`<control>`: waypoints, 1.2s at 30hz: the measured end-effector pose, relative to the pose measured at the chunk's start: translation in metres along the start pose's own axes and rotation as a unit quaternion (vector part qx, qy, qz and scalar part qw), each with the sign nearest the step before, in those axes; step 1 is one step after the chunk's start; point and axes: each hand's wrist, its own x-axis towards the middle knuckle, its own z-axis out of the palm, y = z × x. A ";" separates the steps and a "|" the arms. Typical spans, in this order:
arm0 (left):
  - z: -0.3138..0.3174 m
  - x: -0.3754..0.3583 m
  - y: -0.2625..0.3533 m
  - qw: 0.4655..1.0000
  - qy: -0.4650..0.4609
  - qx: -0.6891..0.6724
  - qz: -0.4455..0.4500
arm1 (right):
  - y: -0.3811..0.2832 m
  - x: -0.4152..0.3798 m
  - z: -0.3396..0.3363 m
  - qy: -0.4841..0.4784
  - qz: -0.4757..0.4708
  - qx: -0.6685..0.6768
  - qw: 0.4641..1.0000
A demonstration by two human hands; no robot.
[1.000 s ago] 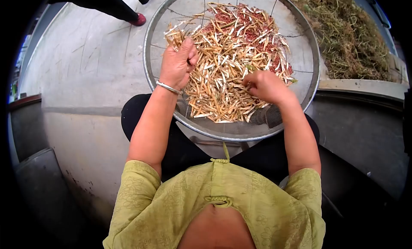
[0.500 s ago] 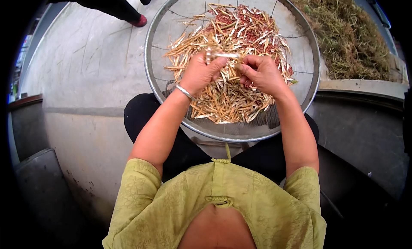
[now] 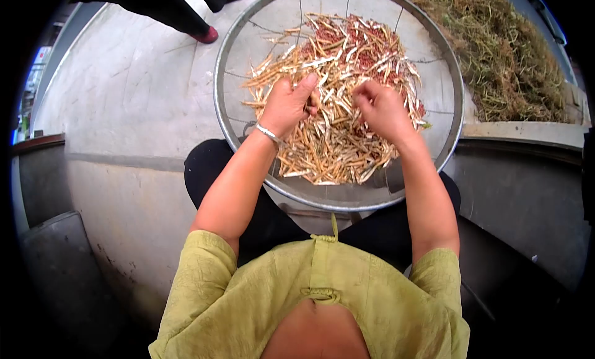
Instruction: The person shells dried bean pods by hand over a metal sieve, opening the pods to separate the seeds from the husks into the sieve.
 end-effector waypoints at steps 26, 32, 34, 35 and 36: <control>-0.001 -0.002 -0.004 0.998 -0.026 -0.056 -0.002 | -0.024 -0.001 0.000 -0.058 0.118 0.464 0.876; 0.015 -0.005 0.000 0.996 -0.013 -0.087 -0.017 | -0.025 -0.004 0.014 -0.058 0.100 0.493 0.862; 0.015 -0.004 -0.003 0.997 -0.006 -0.082 -0.015 | -0.027 -0.006 0.018 -0.046 0.097 0.486 0.867; 0.015 -0.004 -0.004 0.997 0.000 -0.077 -0.014 | -0.028 -0.007 0.020 -0.035 0.095 0.478 0.872; 0.014 -0.003 -0.007 0.997 0.000 -0.077 -0.014 | -0.029 -0.007 0.022 -0.035 0.096 0.479 0.872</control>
